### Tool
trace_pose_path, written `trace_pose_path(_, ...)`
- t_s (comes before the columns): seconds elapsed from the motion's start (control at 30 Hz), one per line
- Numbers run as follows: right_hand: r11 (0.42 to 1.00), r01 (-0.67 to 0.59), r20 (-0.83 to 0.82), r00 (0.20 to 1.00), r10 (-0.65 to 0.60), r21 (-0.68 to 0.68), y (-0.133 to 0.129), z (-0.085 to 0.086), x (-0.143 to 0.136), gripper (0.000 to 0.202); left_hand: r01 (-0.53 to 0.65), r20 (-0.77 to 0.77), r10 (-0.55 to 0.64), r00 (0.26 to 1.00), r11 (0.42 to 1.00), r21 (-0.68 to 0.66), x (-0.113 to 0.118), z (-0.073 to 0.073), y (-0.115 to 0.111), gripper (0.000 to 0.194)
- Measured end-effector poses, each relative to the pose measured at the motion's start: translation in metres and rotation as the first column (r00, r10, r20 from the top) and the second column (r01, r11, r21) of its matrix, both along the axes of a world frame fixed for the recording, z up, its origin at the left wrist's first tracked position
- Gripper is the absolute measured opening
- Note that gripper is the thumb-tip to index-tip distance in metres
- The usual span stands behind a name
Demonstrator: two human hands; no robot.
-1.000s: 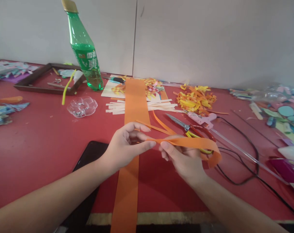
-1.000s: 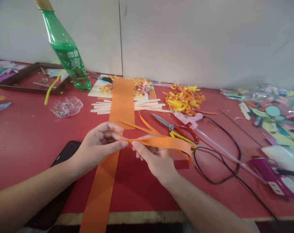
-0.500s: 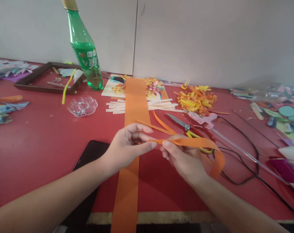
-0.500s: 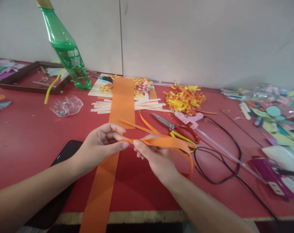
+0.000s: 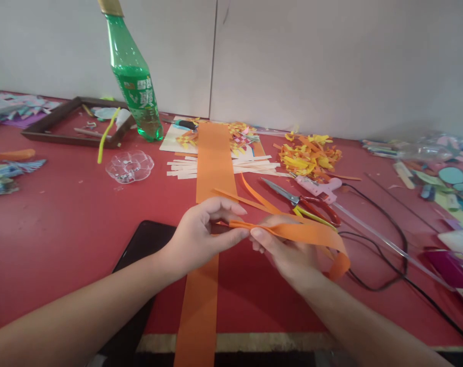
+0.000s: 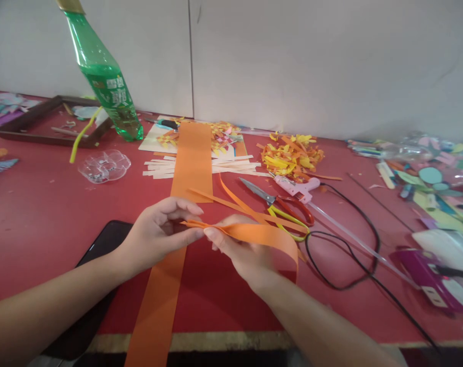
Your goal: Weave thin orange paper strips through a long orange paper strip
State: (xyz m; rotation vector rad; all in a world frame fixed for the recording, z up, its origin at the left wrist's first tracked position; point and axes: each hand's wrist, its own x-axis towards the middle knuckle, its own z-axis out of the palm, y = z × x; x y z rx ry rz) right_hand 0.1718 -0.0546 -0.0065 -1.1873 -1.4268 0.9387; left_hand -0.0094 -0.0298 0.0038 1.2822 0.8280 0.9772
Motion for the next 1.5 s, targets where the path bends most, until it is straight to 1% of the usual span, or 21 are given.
trace_pose_path(0.07,1.0,0.01,-0.015,1.0,-0.011,-0.015,-0.001,0.001,-0.002,0.022,0.003,0.007,-0.003,1.0,1.0,0.01,0.0,0.0,0.0,0.019)
trace_pose_path(0.17,1.0,0.005,-0.084,0.996,-0.007,-0.026,-0.001,0.003,-0.004,0.019,0.043,0.046,-0.043,0.998,0.999,-0.01,0.0,0.001,0.0,0.017)
trace_pose_path(0.33,0.996,-0.069,-0.127,0.99,0.062,-0.055,-0.001,0.004,-0.004,0.011,0.062,0.087,-0.056,0.995,0.996,-0.068,-0.001,0.003,0.002,0.018)
trace_pose_path(0.47,0.996,-0.052,-0.162,0.986,0.039,-0.079,0.0,0.003,-0.004,0.015,0.087,0.093,-0.079,0.993,0.993,-0.085,-0.002,0.004,0.001,0.019)
trace_pose_path(0.6,0.99,-0.069,-0.21,0.977,0.043,-0.12,0.001,0.001,-0.005,0.017,0.075,0.095,-0.065,0.993,0.991,-0.109,-0.001,0.003,0.001,0.019)
trace_pose_path(0.67,0.988,-0.068,-0.217,0.976,0.037,-0.136,0.002,0.0,-0.004,0.02,0.056,0.098,-0.045,0.994,0.992,-0.111,0.0,0.002,0.001,0.023)
trace_pose_path(0.77,0.986,-0.057,-0.26,0.966,0.014,-0.159,0.003,-0.005,-0.001,0.02,-0.007,0.085,0.017,0.996,0.993,-0.122,0.002,0.002,0.001,0.028)
trace_pose_path(0.93,0.98,-0.044,-0.323,0.946,-0.02,-0.192,0.005,-0.009,0.001,0.019,-0.069,0.074,0.081,0.994,0.987,-0.146,0.001,0.003,0.002,0.03)
trace_pose_path(1.0,0.978,-0.008,-0.357,0.932,-0.068,-0.207,0.009,-0.006,0.0,0.022,-0.106,0.078,0.119,0.99,0.983,-0.151,-0.001,0.002,0.004,0.03)
trace_pose_path(1.07,0.975,0.056,-0.393,0.909,-0.138,-0.214,0.014,-0.002,0.0,0.025,-0.155,0.08,0.168,0.982,0.976,-0.154,-0.003,0.0,0.007,0.03)
trace_pose_path(1.13,0.974,0.099,-0.4,0.9,-0.175,-0.203,0.017,0.001,0.001,0.026,-0.186,0.078,0.199,0.977,0.971,-0.148,-0.004,-0.002,0.01,0.028)
trace_pose_path(1.17,0.976,0.101,-0.39,0.905,-0.171,-0.192,0.018,0.001,0.002,0.026,-0.181,0.072,0.192,0.979,0.974,-0.137,-0.005,-0.003,0.011,0.027)
trace_pose_path(1.2,0.979,0.09,-0.375,0.914,-0.154,-0.182,0.017,0.001,0.002,0.025,-0.153,0.059,0.161,0.985,0.981,-0.122,-0.005,-0.003,0.011,0.026)
trace_pose_path(1.3,0.985,0.023,-0.321,0.944,-0.077,-0.169,0.013,-0.006,0.004,0.022,-0.009,-0.003,0.009,1.0,0.996,-0.094,-0.004,-0.004,0.01,0.026)
trace_pose_path(1.37,0.985,-0.007,-0.291,0.956,-0.045,-0.173,0.008,-0.011,0.005,0.018,0.049,-0.04,-0.053,0.998,0.994,-0.097,-0.003,-0.005,0.009,0.023)
trace_pose_path(1.43,0.983,-0.023,-0.271,0.962,-0.027,-0.181,0.005,-0.013,0.004,0.017,0.048,-0.07,-0.055,0.996,0.995,-0.091,-0.004,-0.005,0.008,0.017)
trace_pose_path(1.5,0.981,-0.038,-0.264,0.964,-0.014,-0.192,0.004,-0.011,0.003,0.016,0.031,-0.087,-0.037,0.995,0.997,-0.074,-0.005,-0.005,0.007,0.013)
